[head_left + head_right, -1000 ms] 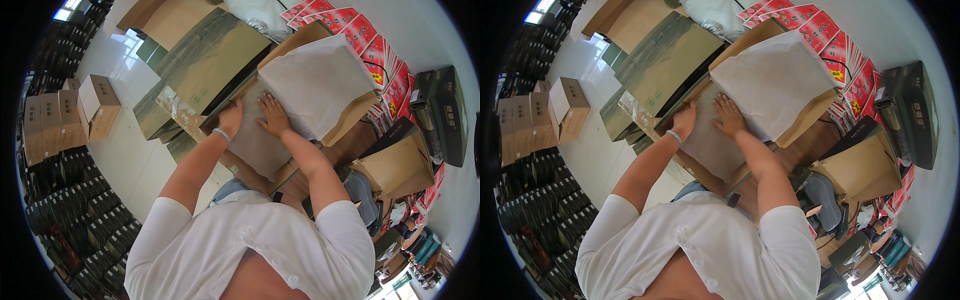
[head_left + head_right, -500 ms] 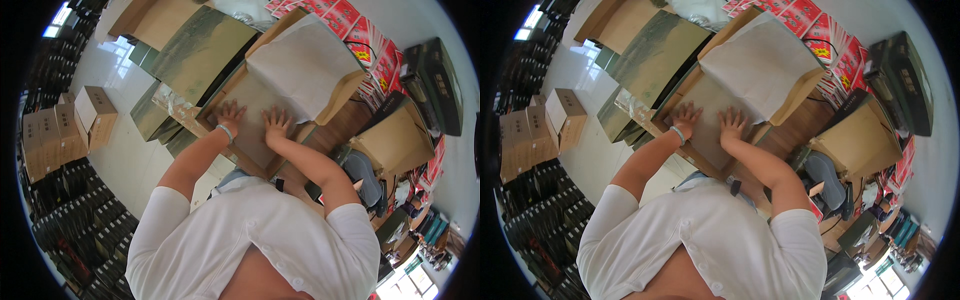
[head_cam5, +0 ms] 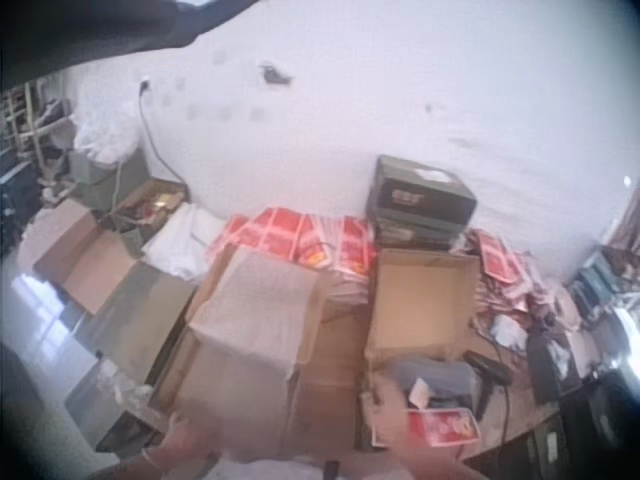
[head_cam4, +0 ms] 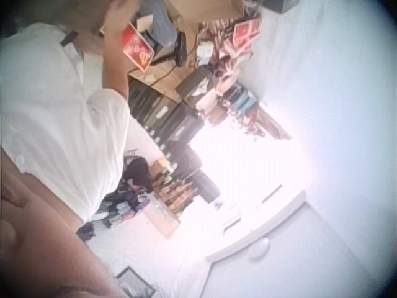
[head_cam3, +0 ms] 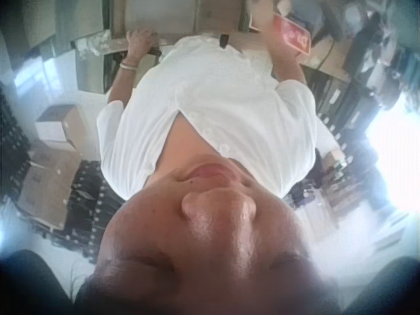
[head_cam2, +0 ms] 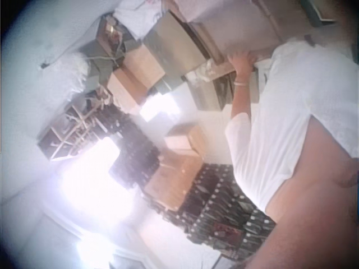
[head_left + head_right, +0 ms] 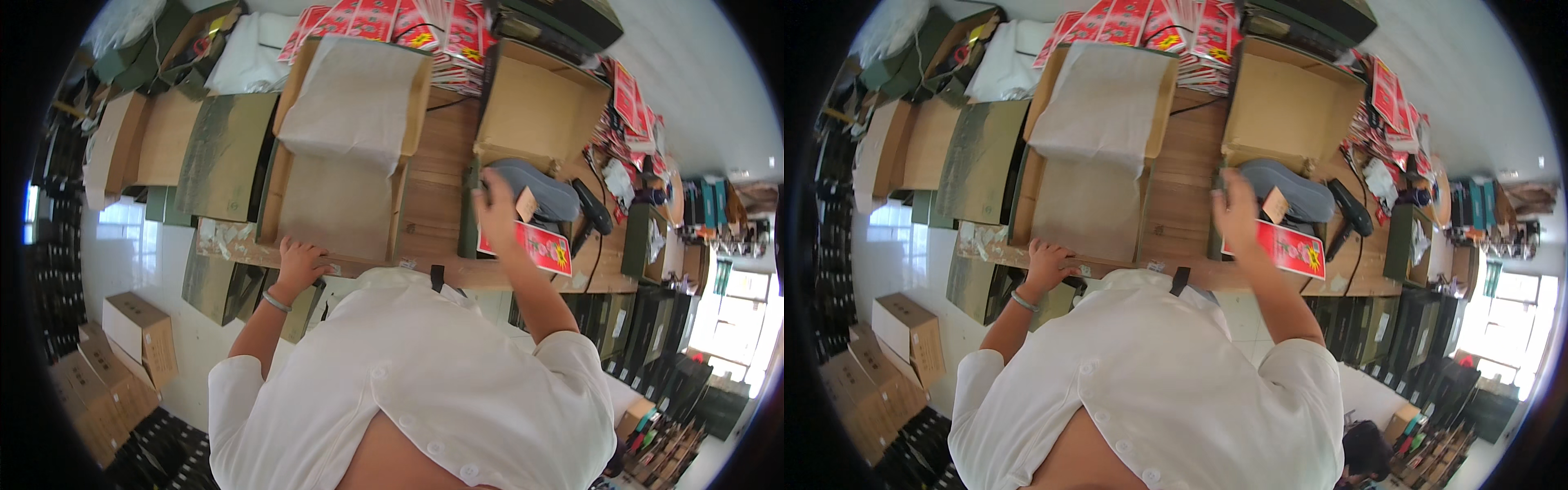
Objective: The person assembles green cardboard boxes, places white tissue paper and a pair of shoes inside, adds a red card, closes the box, and uses a handheld heat gun to seal the label. The person then stacks the finished box with others.
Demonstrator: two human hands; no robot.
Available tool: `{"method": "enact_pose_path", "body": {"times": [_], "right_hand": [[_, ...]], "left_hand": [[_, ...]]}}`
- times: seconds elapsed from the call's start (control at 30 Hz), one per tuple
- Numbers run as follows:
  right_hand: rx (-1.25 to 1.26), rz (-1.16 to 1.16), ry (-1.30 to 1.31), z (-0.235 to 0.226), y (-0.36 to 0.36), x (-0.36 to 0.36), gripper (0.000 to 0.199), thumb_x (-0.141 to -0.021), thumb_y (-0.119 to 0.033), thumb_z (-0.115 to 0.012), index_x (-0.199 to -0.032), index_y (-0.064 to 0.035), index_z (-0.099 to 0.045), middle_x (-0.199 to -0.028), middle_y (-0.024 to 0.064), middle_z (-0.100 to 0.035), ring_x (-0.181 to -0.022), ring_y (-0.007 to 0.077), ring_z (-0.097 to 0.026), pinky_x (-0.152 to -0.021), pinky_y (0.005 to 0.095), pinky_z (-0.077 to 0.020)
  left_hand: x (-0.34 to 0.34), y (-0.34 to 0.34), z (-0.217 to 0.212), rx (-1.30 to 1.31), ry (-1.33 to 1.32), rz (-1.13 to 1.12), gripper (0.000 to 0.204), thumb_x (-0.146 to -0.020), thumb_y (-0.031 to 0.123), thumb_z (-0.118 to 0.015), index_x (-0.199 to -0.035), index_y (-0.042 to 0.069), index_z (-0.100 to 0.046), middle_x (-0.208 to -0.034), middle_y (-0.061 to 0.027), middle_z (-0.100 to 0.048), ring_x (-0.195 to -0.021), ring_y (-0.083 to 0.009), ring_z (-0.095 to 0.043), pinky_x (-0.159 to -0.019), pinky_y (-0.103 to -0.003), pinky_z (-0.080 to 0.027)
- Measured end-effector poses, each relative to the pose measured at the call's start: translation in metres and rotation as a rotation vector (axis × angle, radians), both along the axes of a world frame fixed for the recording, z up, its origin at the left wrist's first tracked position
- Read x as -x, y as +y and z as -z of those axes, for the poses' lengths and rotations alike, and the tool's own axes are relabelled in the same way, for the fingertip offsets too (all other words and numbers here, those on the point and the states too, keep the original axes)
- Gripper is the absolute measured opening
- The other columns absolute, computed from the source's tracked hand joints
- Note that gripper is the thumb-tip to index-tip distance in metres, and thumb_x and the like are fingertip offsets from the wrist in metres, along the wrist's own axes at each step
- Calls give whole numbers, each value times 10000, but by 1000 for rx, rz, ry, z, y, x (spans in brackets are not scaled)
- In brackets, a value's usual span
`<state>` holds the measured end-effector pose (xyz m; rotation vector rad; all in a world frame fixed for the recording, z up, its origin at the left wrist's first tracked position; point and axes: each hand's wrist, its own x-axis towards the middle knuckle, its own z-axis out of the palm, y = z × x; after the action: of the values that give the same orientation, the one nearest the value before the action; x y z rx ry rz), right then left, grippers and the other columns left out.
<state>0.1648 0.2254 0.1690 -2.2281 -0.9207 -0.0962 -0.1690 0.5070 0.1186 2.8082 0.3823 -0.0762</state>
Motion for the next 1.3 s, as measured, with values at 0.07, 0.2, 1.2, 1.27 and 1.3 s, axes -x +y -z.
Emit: {"method": "enact_pose_path", "body": {"times": [0.07, 0.2, 1.2, 1.27, 1.3], "right_hand": [[124, 247, -35, 0, -77, -36, 436, -864, -128, -637, -1275, -21, -536, -1275, 202, -551, -1201, 365, -507, -1048, 407, -382], [567, 449, -53, 3, -172, -97, 671, -806, -192, -717, -1392, -88, -408, -1421, 172, -428, -1330, 370, -382, -1095, 457, -321], [132, -167, -359, -134, -114, -109, 956, -512, -288, -875, -1338, -104, -429, -1257, 125, -423, -1202, 333, -388, -1044, 500, -253], [52, -199, -367, -134, -86, -70, 956, -504, -272, -878, -1338, -106, -439, -1258, 118, -433, -1195, 327, -393, -1040, 500, -254], [-6, -257, -426, -127, -74, -51, 961, -497, -274, -882, -1337, -108, -446, -1260, 112, -439, -1195, 324, -394, -1038, 500, -256]], "left_hand": [[-5, -13, 22, 88, -103, -4, 200, -838, 364, -674, -930, 191, -712, -887, -1, -678, -943, -235, -576, -988, -491, -283], [-33, -55, 24, 203, -198, 13, 127, -868, 294, -648, -930, 201, -708, -898, 19, -675, -918, -229, -565, -962, -477, -281], [-151, -180, -101, 1370, -501, -444, 610, -993, 398, -505, -1462, 66, -299, -1357, -160, -506, -1231, -279, -523, -1030, -407, -417], [-159, -190, -119, 1638, -651, -339, 627, -975, 366, -538, -1465, 74, -278, -1393, -149, -469, -1268, -293, -495, -1045, -432, -411], [-161, -190, -120, 1752, -762, -293, 605, -969, 324, -555, -1453, 73, -295, -1390, -144, -466, -1266, -282, -496, -1044, -443, -415]]}}
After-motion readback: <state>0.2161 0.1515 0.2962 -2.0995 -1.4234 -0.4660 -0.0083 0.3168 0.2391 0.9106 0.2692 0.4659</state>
